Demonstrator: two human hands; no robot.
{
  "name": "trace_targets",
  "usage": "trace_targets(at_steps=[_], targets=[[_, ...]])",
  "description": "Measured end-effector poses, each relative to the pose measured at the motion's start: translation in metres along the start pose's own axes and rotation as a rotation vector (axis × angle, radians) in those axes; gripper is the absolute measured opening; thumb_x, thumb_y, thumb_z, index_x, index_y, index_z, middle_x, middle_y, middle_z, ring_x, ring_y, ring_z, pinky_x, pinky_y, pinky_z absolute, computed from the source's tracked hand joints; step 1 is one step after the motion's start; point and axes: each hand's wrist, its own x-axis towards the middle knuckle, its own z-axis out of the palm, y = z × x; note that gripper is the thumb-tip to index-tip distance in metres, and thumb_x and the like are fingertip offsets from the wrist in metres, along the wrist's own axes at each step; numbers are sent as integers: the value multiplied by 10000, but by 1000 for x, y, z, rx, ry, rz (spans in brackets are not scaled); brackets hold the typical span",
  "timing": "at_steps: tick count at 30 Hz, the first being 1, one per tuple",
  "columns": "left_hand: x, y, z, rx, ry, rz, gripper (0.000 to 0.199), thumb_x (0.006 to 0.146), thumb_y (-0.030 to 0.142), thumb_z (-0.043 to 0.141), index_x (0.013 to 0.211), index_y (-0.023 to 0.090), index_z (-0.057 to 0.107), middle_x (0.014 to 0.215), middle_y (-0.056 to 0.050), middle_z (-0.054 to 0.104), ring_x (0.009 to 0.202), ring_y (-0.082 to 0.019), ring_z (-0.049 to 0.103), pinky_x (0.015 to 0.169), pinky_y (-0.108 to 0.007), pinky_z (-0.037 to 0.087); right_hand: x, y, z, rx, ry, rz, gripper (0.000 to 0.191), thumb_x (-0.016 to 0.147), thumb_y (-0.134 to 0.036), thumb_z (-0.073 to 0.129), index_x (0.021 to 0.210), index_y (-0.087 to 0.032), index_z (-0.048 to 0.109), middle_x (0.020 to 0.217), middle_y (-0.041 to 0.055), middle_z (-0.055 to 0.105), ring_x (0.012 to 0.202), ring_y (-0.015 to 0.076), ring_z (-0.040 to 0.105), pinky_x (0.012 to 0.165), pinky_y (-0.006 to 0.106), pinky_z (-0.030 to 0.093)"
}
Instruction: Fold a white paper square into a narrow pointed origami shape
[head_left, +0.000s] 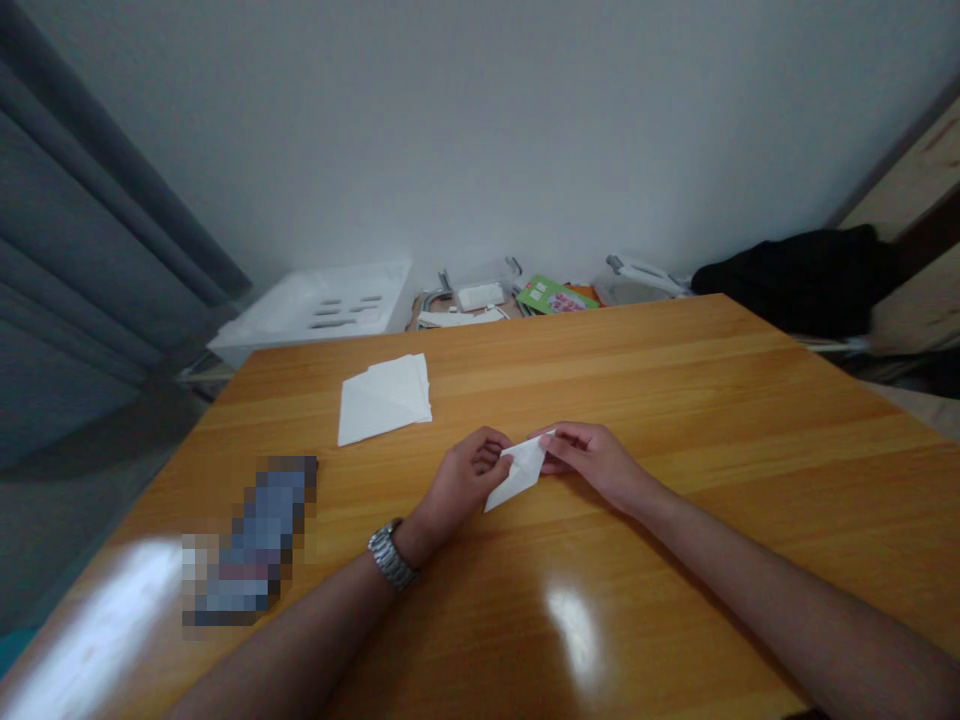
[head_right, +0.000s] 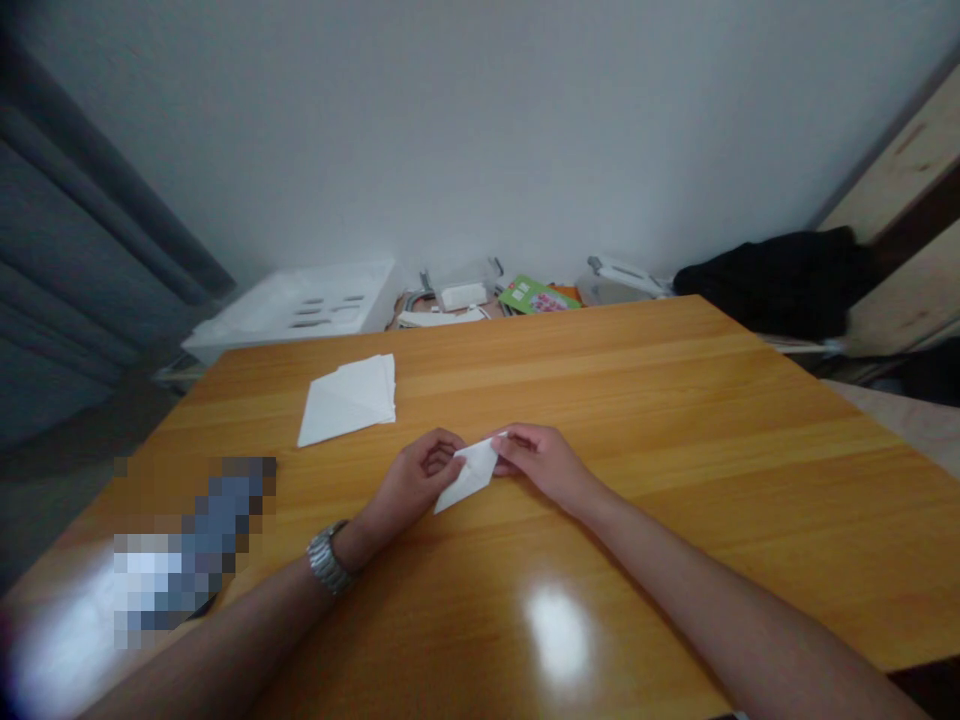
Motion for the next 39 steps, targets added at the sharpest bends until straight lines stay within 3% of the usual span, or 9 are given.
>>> trace_targets(at_steps=[12,27,39], targets=[[-5,10,-2,219,-67,52,295,937,441,602,907,160,686,815,-30,703,718,-150,616,647,-228,476,-2,-2,4,-71,-74,-19,352,808,-504,751,925,-171,755,892,52,743,848,196,702,830,370,609],[-5,12,-2,216,-89,81,290,936,431,596,865,160,668,771,-15,667,686,-135,581,621,-212,448,-2,1,4,-11,-41,-2,343,773,-478,793,937,-179,760,935,55,743,876,197,705,847,378,613],[-5,11,0,199,-87,64,287,935,439,607,882,163,665,791,-21,694,709,-145,618,643,-220,478,-4,4,10,-149,-60,-59,319,820,-488,740,934,-191,762,868,48,749,779,183,694,767,346,599]])
